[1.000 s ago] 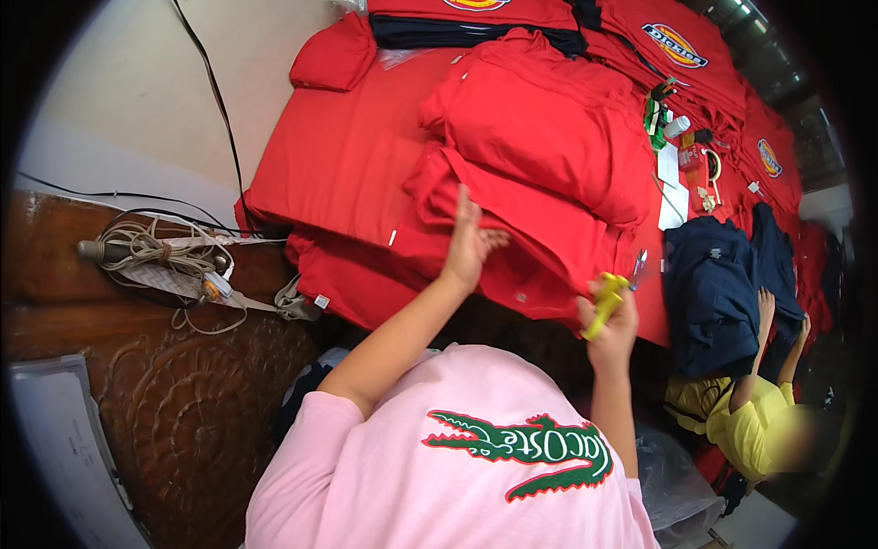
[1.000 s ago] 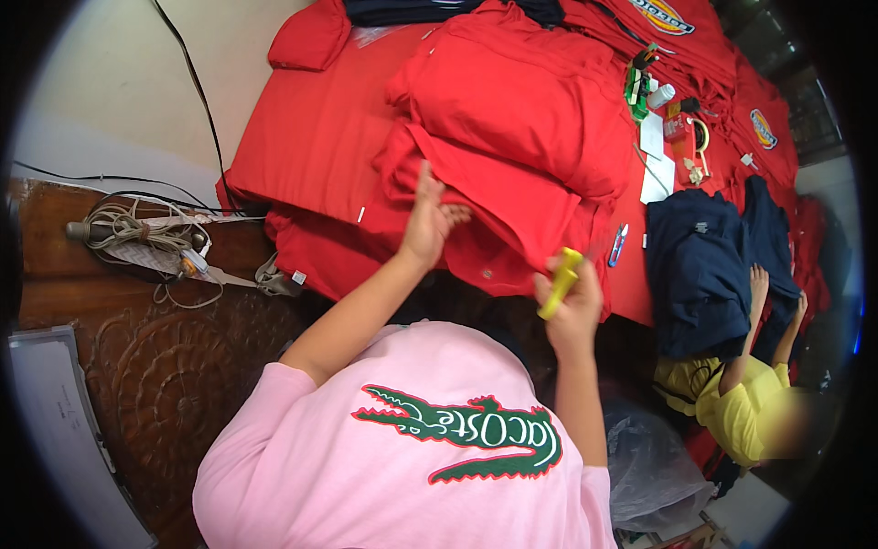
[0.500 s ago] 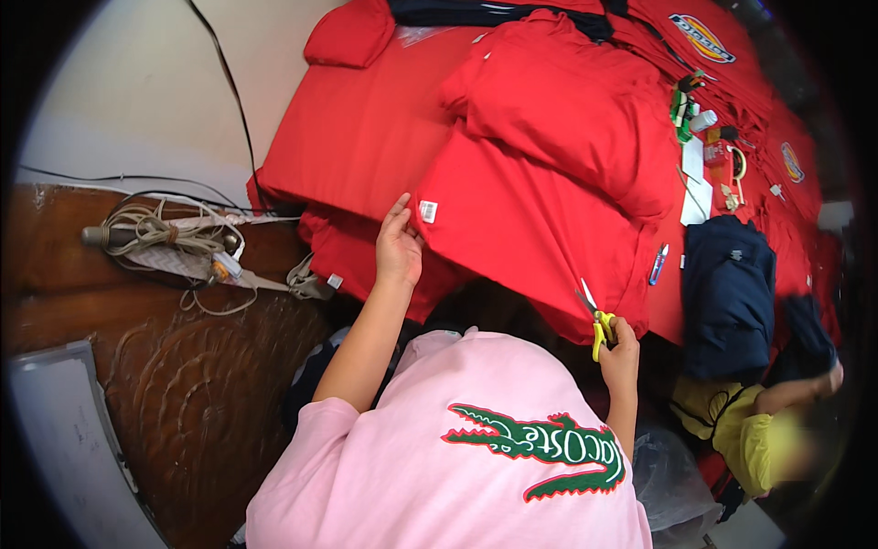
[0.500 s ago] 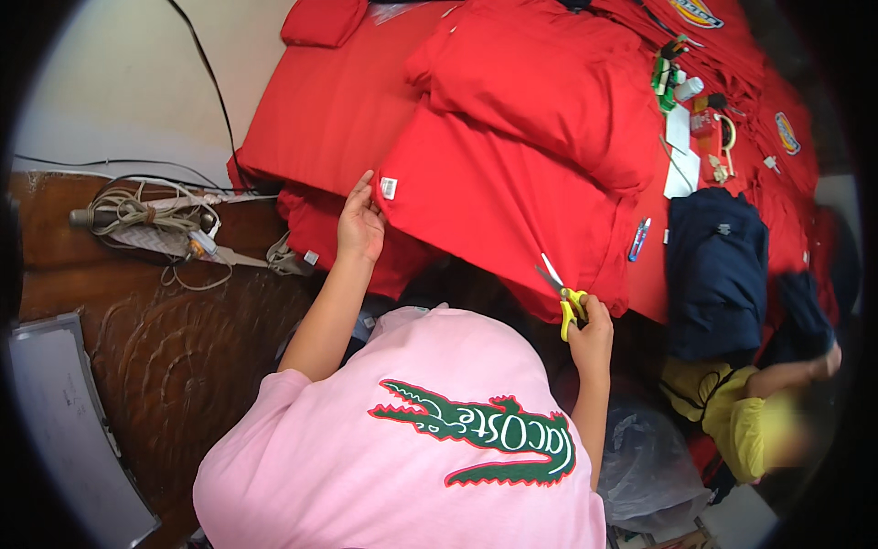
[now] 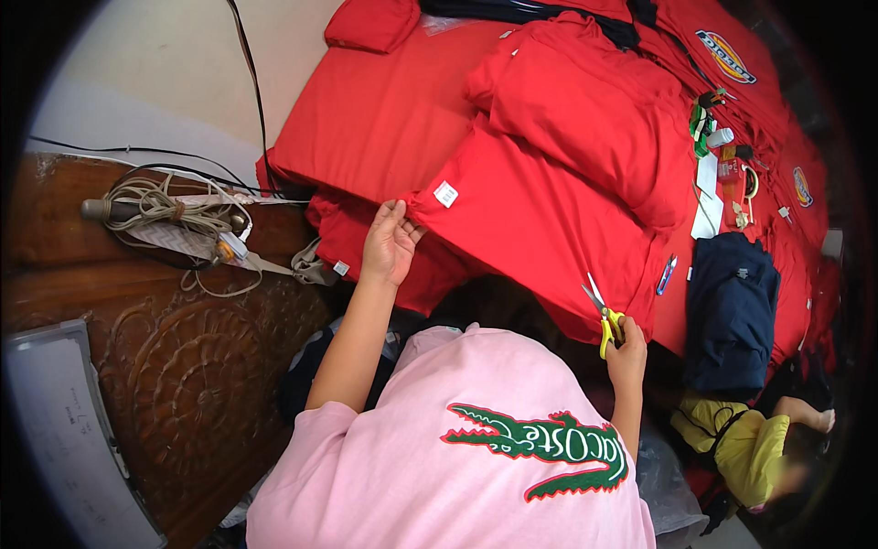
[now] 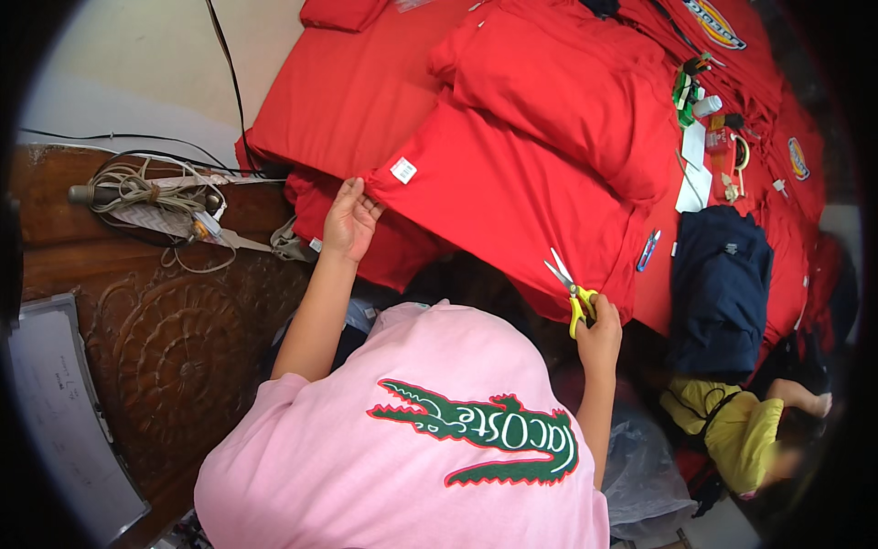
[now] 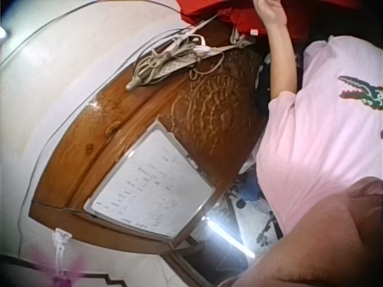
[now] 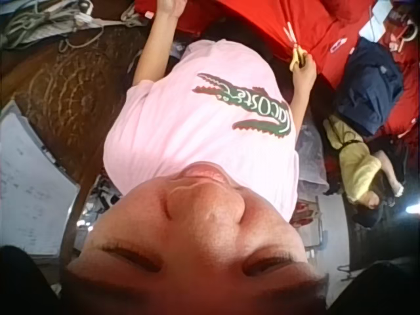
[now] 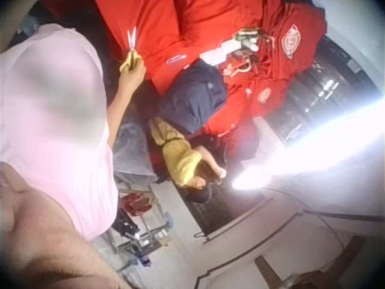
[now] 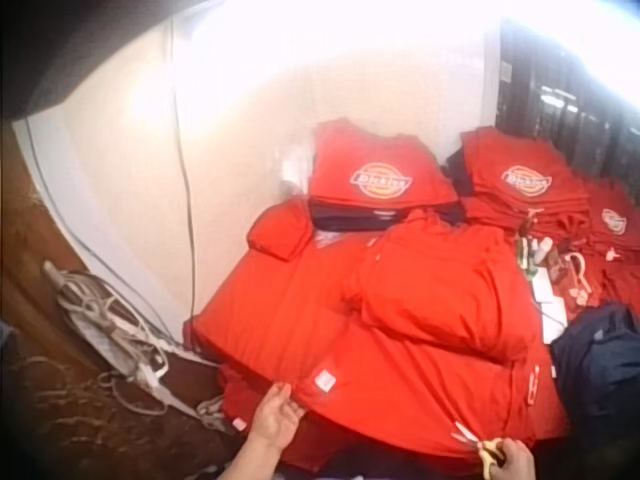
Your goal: The person trims loose threads from red shirts using shears and moves stacks of dark shirts onto a red surface.
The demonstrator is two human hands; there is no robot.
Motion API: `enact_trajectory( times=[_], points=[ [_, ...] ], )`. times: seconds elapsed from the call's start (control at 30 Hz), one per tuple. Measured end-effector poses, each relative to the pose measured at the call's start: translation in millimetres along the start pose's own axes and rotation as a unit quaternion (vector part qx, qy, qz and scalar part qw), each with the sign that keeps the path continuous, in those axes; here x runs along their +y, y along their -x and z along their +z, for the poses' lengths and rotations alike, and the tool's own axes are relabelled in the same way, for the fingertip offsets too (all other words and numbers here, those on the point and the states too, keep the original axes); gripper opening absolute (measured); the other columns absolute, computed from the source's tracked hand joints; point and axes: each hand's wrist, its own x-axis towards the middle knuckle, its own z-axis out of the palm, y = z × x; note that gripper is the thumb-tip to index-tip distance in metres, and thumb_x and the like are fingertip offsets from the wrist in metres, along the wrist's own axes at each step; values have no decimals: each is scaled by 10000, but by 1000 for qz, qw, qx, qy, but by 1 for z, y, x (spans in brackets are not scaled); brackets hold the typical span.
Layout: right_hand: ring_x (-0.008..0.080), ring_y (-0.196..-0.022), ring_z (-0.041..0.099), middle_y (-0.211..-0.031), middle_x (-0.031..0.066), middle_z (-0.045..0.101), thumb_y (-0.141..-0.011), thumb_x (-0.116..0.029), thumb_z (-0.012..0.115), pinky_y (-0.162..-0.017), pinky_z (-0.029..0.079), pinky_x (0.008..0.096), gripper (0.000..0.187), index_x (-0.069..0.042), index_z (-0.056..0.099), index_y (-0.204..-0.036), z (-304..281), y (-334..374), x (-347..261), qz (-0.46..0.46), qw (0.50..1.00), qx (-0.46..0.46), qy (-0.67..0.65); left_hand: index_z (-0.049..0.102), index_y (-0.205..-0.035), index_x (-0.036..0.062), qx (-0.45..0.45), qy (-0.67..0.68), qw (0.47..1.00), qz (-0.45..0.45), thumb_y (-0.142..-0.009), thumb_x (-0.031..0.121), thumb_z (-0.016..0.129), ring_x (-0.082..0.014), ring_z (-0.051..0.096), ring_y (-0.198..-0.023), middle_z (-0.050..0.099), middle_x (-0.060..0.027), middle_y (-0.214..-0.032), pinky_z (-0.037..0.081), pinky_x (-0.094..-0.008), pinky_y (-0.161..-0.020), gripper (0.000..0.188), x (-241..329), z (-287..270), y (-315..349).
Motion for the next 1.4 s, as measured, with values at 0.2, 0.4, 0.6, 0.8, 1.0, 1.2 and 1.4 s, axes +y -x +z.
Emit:
enact_trajectory(
  times=[0.2, 0.4, 0.6, 0.8, 1.0, 1.2, 1.4],
  points=[
    [404, -906, 638, -945, 199, 631, -760, 32, 716, -792, 507, 474, 326, -2, 619, -1070, -6, -1, -15, 17, 1000, -7, 13, 641, -1046, 153, 7, -7, 999, 51, -1022, 167, 670, -166, 744, -910, 751, -30, -1001, 629, -373, -816, 40, 29, 47, 17],
    [411, -890, 635, -943, 205, 636, -759, 14, 717, -795, 504, 489, 308, -10, 617, -1050, -6, -1, -12, -5, 1000, -4, 25, 661, -1054, 152, 1, -55, 996, 71, -1013, 171, 692, -138, 735, -887, 748, -7, -984, 620, -333, -791, 55, 32, 73, 22],
    [411, -898, 637, -940, 205, 642, -755, 7, 722, -799, 504, 497, 314, -19, 624, -1052, -2, 2, -12, -2, 1000, -7, 28, 678, -1051, 142, -16, -33, 997, 74, -1006, 143, 695, -125, 716, -877, 746, 4, -987, 597, -305, -796, 49, 29, 80, 21],
    [409, -892, 651, -935, 205, 654, -756, -20, 735, -790, 510, 494, 318, -29, 647, -1061, 2, 1, -16, -15, 998, -11, 56, 652, -1096, 132, -25, -22, 997, 70, -1012, 109, 669, -128, 714, -928, 743, -12, -1035, 599, -306, -825, 88, 25, 79, 18],
    [378, -787, 659, -808, 160, 664, -757, -153, 812, -726, 510, 460, 311, -27, 671, -1004, -6, -5, -45, -52, 998, -40, 11, 641, -1145, 78, 3, -33, 995, 94, -1006, 53, 651, -123, 704, -958, 718, -24, -1092, 583, -294, -842, 142, 22, 92, 23],
    [349, -710, 611, -754, 136, 634, -759, -219, 834, -681, 457, 449, 333, -23, 638, -944, -2, -31, -106, -148, 988, -6, -41, 630, -1317, 32, -19, -123, 986, 109, -960, -32, 676, -89, 655, -977, 694, -29, -1129, 550, -262, -896, 365, 13, 94, 21],
    [278, -670, 619, -687, 73, 618, -764, -261, 820, -696, 445, 419, 339, -54, 669, -985, 3, -49, -176, -254, 966, -38, -35, 528, -1481, 13, -96, -192, 966, 142, -916, -115, 674, -92, 615, -1056, 653, -48, -1241, 529, -273, -990, 597, 0, 108, 29]
  ],
)
